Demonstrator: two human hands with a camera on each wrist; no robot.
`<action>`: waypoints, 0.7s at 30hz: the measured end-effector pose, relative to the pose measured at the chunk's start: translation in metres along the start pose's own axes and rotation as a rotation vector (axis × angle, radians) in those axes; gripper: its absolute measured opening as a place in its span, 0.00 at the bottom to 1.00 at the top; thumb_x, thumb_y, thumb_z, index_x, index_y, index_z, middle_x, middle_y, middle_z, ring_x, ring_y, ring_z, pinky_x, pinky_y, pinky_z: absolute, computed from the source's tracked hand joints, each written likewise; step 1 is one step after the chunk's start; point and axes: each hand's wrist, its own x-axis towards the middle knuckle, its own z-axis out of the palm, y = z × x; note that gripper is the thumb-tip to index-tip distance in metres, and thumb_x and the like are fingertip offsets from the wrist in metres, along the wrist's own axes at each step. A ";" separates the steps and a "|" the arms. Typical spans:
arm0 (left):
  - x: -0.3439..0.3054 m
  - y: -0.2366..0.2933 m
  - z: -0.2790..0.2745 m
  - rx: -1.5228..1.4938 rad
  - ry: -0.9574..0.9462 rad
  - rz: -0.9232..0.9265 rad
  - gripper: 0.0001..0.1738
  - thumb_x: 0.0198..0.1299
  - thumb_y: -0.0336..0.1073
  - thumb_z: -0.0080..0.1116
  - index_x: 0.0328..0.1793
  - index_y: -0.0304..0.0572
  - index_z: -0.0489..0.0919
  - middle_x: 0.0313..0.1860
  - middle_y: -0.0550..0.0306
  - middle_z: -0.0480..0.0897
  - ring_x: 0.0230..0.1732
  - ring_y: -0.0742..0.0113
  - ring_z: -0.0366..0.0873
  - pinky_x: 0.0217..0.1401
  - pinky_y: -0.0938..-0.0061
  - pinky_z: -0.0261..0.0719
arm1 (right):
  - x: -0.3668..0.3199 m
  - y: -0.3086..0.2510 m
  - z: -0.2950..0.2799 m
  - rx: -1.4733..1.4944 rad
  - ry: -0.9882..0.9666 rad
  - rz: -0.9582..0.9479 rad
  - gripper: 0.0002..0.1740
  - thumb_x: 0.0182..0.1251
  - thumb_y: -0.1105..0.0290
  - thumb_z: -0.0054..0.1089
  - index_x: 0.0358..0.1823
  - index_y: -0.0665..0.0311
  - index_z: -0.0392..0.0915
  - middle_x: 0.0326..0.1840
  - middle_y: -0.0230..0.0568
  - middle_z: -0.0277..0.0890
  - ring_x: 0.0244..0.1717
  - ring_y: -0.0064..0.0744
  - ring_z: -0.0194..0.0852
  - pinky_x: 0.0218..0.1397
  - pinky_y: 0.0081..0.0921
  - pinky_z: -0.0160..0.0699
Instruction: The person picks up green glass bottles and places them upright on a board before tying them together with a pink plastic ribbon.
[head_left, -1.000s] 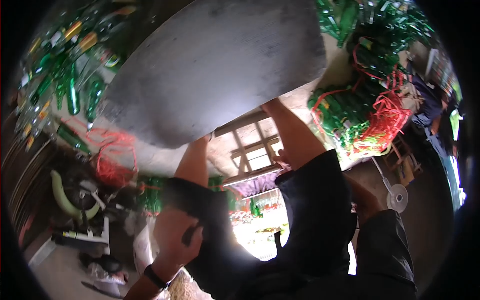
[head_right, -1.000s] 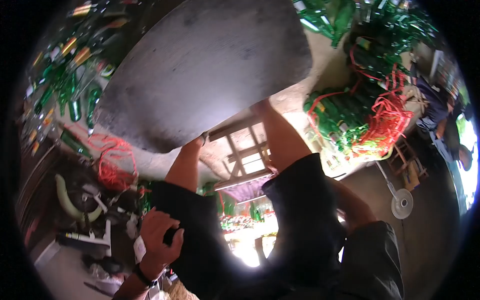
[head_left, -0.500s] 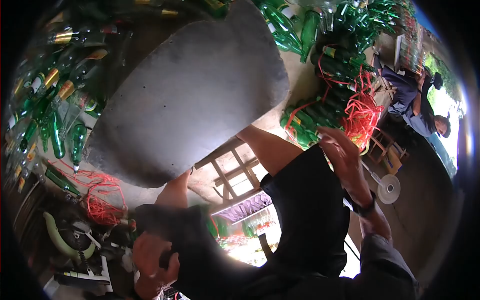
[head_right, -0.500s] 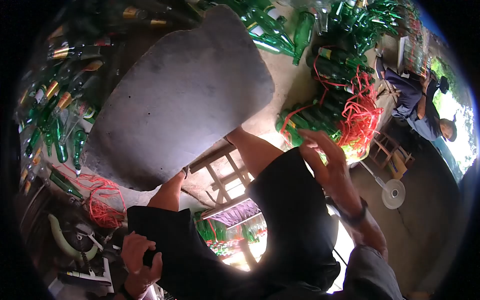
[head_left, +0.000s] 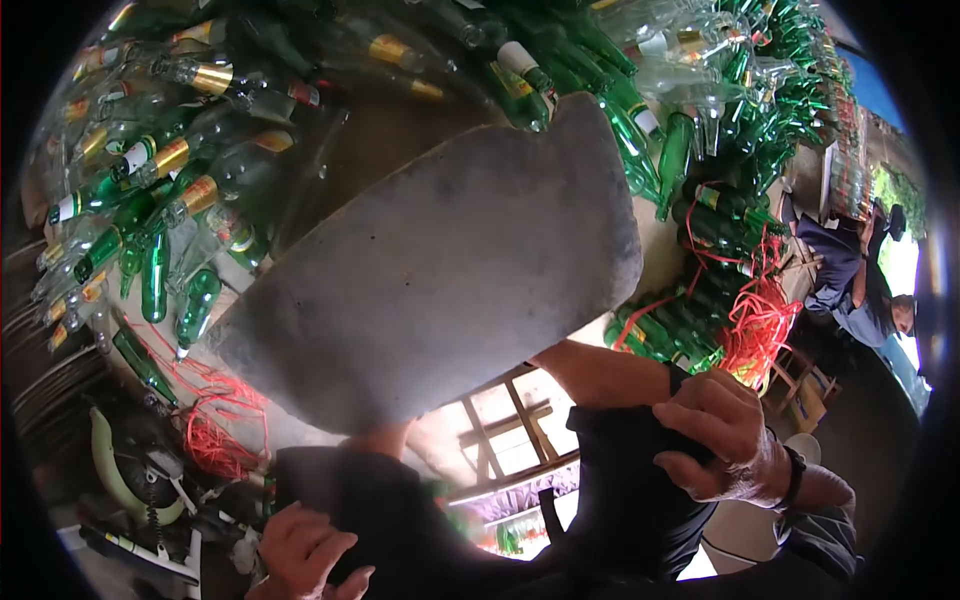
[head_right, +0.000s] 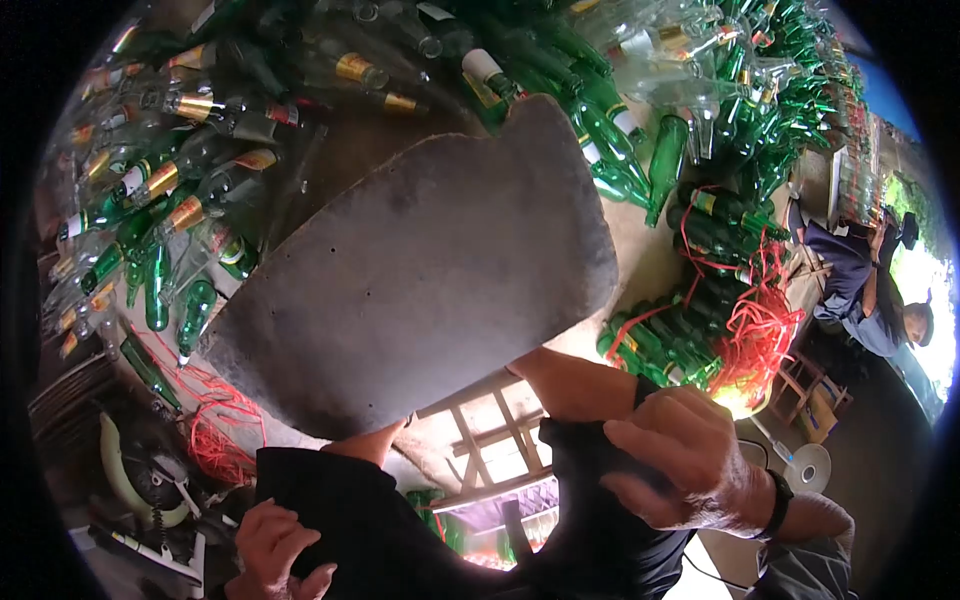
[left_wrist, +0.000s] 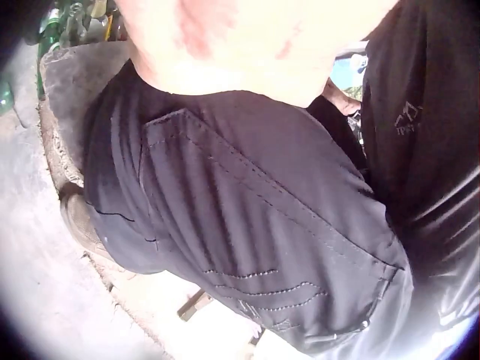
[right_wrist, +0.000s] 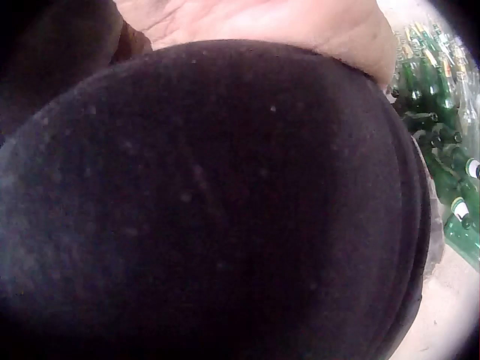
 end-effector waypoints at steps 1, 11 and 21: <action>-0.001 -0.002 0.001 0.010 0.019 0.023 0.19 0.58 0.43 0.70 0.49 0.39 0.83 0.44 0.48 0.81 0.50 0.44 0.80 0.62 0.47 0.78 | 0.002 0.001 0.001 0.002 0.018 -0.026 0.26 0.47 0.65 0.80 0.49 0.67 0.83 0.35 0.43 0.80 0.32 0.46 0.81 0.34 0.40 0.78; -0.018 0.007 0.027 0.262 0.290 0.078 0.20 0.61 0.44 0.70 0.51 0.37 0.83 0.45 0.46 0.81 0.50 0.41 0.80 0.60 0.46 0.78 | -0.006 0.002 0.009 -0.132 0.134 -0.226 0.26 0.50 0.63 0.79 0.49 0.67 0.82 0.34 0.42 0.77 0.32 0.46 0.78 0.34 0.41 0.75; -0.048 0.028 0.076 0.406 0.552 0.165 0.19 0.55 0.34 0.73 0.51 0.38 0.81 0.43 0.45 0.81 0.45 0.40 0.78 0.50 0.52 0.78 | -0.066 0.003 0.045 -0.052 0.391 -0.265 0.16 0.60 0.65 0.75 0.45 0.67 0.85 0.36 0.49 0.82 0.40 0.51 0.84 0.41 0.41 0.82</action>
